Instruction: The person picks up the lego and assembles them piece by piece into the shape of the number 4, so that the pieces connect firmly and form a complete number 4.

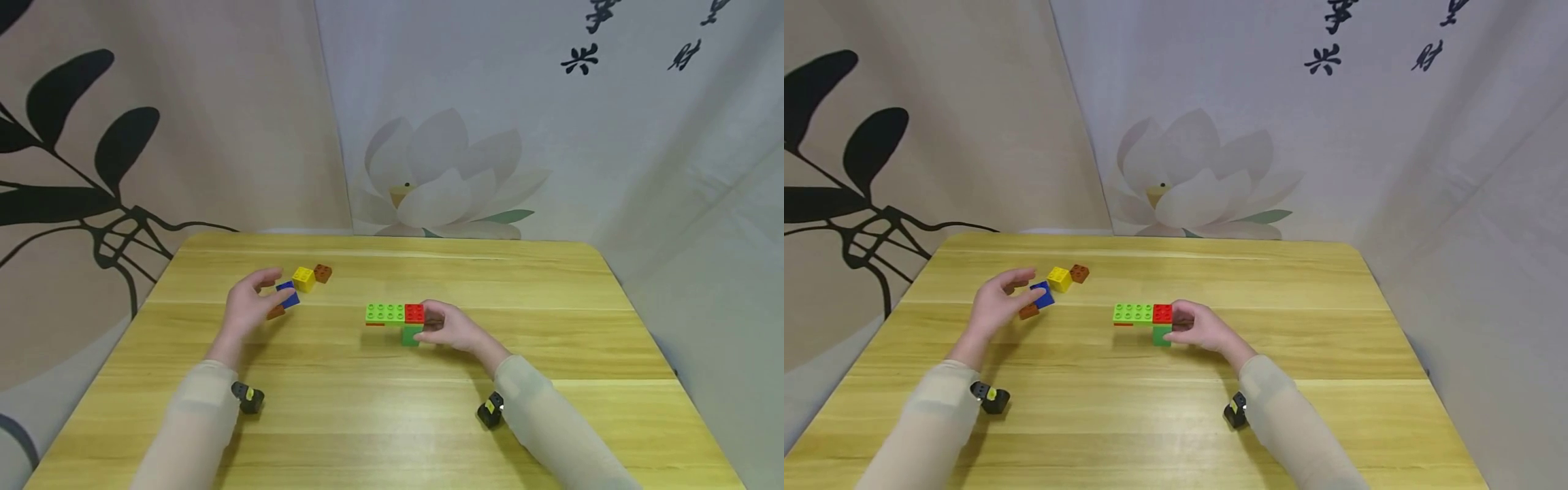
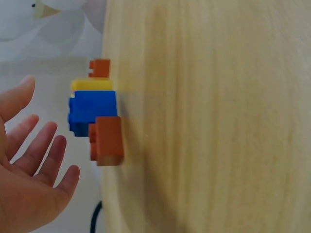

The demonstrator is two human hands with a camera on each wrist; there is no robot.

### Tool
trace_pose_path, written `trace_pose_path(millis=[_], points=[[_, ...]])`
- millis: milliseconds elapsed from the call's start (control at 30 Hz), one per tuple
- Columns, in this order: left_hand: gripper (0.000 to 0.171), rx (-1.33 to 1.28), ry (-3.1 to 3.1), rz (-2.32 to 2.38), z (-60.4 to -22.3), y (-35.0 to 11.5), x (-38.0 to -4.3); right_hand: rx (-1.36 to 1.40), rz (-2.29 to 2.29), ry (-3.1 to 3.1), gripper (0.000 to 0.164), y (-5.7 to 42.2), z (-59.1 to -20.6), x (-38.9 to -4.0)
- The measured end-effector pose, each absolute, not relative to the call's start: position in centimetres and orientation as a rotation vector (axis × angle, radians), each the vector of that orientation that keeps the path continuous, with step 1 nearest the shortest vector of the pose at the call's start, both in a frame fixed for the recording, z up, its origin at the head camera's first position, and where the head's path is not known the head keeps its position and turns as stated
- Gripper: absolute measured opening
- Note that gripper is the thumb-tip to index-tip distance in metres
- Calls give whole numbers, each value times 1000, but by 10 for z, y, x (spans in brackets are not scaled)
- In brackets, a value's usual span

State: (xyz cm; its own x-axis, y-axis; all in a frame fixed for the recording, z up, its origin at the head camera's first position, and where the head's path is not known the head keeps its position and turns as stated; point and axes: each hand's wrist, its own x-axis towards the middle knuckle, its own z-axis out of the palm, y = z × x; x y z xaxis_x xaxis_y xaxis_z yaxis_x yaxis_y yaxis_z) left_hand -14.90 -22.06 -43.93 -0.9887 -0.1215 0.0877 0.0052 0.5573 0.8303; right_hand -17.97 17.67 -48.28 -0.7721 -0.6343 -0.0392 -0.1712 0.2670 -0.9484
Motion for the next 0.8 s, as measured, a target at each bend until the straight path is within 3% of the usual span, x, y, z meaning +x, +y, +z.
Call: trace_pose_path(millis=[400,600,800], points=[[78,109,-2744,-1630,-455,-229,-154,-751,-1520,2117,35,178,-482,-180],[79,83,-2784,-1583,-462,-235,-156,-756,-1510,2123,35,179,-482,-180],[67,70,-2799,-1498,-468,-237,-159,-751,-1511,2116,35,178,-482,-180]])
